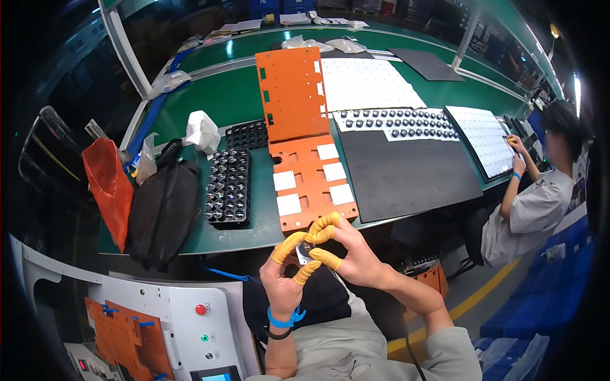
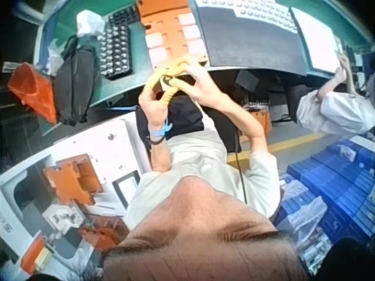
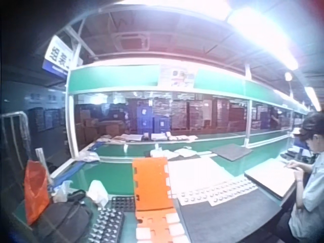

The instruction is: The person places an orange fixture on a machine, then moves to a workbench to assemble small electronic components. They pick up small silver parts and white adhesive pads, apply the pads to the parts, and place them into the fixture. The person repeats this process for several units before returning the fixture to the machine.

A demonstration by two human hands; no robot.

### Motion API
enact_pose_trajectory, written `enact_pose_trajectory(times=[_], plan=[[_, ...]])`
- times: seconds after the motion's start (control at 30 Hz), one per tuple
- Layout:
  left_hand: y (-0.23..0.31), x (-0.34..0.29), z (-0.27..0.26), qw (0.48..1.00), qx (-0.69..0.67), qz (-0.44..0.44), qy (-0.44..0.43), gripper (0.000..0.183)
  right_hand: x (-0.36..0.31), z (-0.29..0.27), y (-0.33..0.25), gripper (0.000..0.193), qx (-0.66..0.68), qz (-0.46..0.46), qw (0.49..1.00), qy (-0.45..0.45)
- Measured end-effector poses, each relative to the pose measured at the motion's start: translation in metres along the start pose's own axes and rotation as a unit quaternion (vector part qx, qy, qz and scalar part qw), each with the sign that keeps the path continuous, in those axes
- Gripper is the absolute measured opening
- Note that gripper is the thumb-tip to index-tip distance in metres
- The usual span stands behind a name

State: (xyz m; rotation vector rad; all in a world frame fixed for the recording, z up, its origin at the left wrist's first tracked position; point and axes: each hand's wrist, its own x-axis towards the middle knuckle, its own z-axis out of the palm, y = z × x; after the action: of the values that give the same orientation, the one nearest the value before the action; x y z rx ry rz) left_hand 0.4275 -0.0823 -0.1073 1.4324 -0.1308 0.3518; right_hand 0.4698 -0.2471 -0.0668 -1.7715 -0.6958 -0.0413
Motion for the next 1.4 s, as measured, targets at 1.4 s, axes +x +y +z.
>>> enact_pose_trajectory(times=[1.4], plan=[[-0.002,0.011,-0.050,0.990,-0.139,-0.010,0.021,0.061,0.008,0.032,-0.014,0.064,-0.154,-0.165,0.974,-0.027]])
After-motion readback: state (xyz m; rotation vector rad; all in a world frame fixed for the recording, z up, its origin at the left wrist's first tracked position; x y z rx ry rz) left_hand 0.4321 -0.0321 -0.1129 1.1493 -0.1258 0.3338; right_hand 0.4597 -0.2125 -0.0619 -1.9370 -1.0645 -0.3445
